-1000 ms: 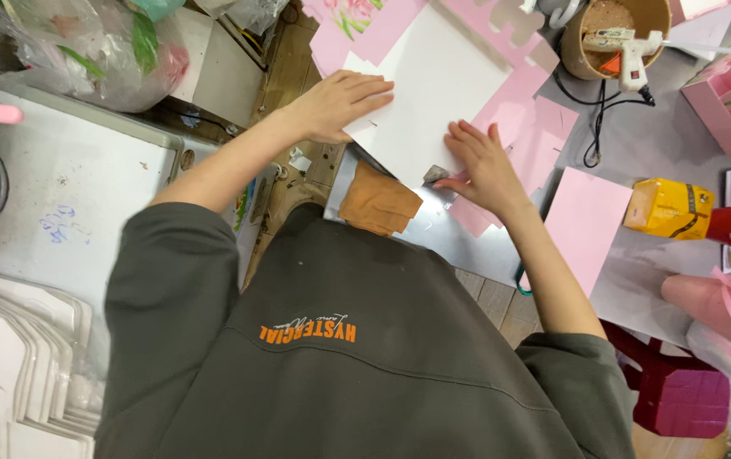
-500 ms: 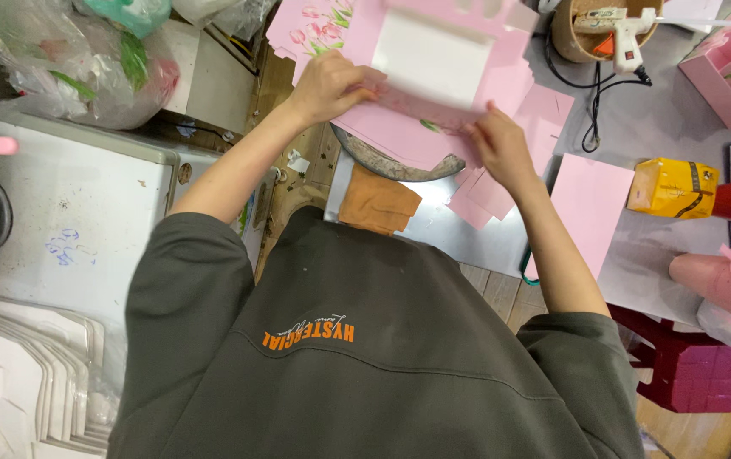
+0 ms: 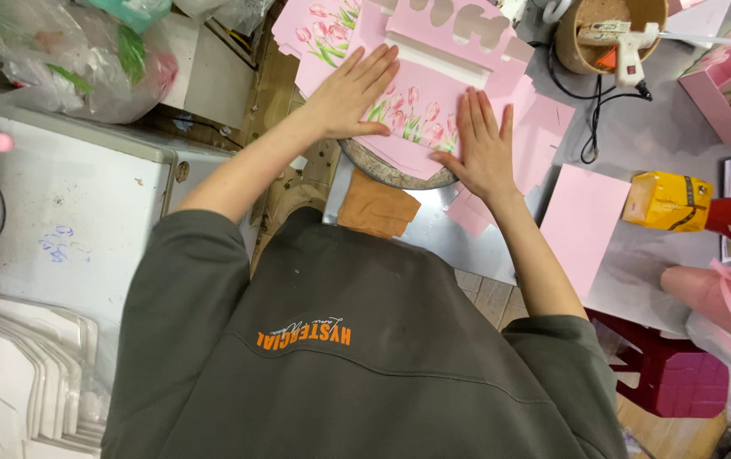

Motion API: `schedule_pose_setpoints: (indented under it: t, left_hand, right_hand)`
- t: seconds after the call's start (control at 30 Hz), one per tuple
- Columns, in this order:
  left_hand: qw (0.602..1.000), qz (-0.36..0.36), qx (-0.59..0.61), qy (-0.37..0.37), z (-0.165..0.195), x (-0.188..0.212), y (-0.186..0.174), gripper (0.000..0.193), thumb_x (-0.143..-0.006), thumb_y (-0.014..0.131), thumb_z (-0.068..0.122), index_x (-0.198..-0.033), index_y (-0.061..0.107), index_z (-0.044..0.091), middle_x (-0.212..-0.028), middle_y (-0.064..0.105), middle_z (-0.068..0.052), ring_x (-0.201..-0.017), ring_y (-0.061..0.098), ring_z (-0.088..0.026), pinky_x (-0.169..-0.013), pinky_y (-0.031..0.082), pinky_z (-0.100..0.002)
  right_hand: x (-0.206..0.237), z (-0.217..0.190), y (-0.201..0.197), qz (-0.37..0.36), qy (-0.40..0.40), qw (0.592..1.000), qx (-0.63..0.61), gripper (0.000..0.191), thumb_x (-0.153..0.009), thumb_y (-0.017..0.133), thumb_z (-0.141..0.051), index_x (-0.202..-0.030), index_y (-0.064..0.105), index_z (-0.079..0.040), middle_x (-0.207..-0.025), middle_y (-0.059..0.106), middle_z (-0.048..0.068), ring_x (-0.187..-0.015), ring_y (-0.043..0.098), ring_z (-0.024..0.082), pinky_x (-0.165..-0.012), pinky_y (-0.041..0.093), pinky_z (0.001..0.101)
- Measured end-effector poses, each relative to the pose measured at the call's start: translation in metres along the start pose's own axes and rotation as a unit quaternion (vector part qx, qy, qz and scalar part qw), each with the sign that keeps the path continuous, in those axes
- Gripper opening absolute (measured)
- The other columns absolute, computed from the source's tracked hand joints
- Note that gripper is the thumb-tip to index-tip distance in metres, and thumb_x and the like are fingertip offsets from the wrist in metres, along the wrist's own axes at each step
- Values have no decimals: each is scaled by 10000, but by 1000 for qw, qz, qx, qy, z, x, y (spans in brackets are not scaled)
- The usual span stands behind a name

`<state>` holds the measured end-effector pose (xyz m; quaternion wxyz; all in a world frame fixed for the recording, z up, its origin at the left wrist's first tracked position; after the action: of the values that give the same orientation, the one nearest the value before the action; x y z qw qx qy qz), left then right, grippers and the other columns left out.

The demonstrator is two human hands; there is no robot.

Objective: The person assembles a pink floral-patterned paper box by folding and taping the edges. They repeatedly fold the sides, apply tape to secure the flaps, and adjust the box shape to form a finished container.

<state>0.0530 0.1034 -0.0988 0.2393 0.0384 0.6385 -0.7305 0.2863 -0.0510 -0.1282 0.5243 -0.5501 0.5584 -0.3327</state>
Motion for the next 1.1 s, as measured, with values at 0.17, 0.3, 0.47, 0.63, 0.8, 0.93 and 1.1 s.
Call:
schedule_pose_setpoints:
  t: [0.17, 0.3, 0.47, 0.63, 0.8, 0.93, 1.1]
  left_hand:
    - [992, -70, 99, -43, -3, -5, -2, 1004, -831, 858, 550, -1584, 425, 48, -1562, 450, -133, -1484, 413, -296, -1257, 311, -503]
    - [995, -16, 88, -32, 4, -13, -14, 1057, -733, 910, 538, -1539, 456, 26, -1530, 471, -207, -1417, 425, -360, -1175, 334, -485]
    - [976, -39, 189, -104, -3, -45, -34, 915, -604, 943, 403, -1340, 606, -25, -1229, 651, -225, -1164, 600, -365, -1003, 458, -459]
    - [857, -235, 438, -134, -13, -87, -34, 510, -707, 852, 262, -1136, 724, 18, -983, 764, -72, -897, 744, -180, -752, 584, -294]
    - [788, -366, 470, -158, -2, -90, -24, 338, -895, 785, 273, -1092, 773, -2, -932, 742, -74, -818, 634, -140, -700, 490, -286]
    - [834, -372, 376, -155, 11, -85, -21, 367, -911, 729, 327, -1139, 743, 39, -965, 753, -27, -844, 678, -125, -738, 521, -293]
    - [760, -475, 407, -175, 21, -81, -17, 394, -894, 707, 309, -1176, 750, 36, -1027, 767, -96, -901, 686, -180, -776, 522, -334]
  right_hand:
    - [-17, -1, -10, -45, 70, 990, -114, 1181, -776, 839, -552, -1610, 273, 64, -1528, 518, 193, -1447, 438, 361, -1274, 150, 625]
    - [-25, -5, -12, -35, 68, 992, -103, 1184, -762, 876, -520, -1621, 281, 36, -1601, 399, 251, -1492, 349, 415, -1256, 185, 598]
    - [-24, -11, -18, -5, 46, 993, -105, 1194, -758, 911, -485, -1628, 279, 33, -1684, 205, 312, -1573, 217, 438, -1238, 101, 657]
    - [-19, -25, -31, 78, -45, 994, -67, 1057, -851, 926, -417, -1637, 340, -23, -1684, 224, 320, -1587, 268, 440, -1287, 144, 658]
    - [-15, -30, -33, 112, -64, 989, -68, 938, -842, 941, -328, -1578, 443, -28, -1657, 269, 315, -1536, 351, 462, -1264, 246, 658]
    - [-11, -31, -28, 126, -77, 984, -104, 897, -830, 946, -301, -1544, 486, -12, -1630, 312, 323, -1495, 410, 466, -1244, 344, 626]
    - [-9, -36, -21, 141, -106, 981, -74, 867, -842, 949, -296, -1539, 501, -41, -1613, 362, 297, -1471, 448, 438, -1241, 372, 597]
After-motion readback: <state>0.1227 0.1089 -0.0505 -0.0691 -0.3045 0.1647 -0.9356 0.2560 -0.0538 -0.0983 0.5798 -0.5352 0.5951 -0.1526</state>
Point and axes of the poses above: each hand's wrist, its own x-axis away from the middle knuckle, its own y-axis out of the palm, z = x × y, the point moved 3 cm from there along -x, towards the middle knuckle
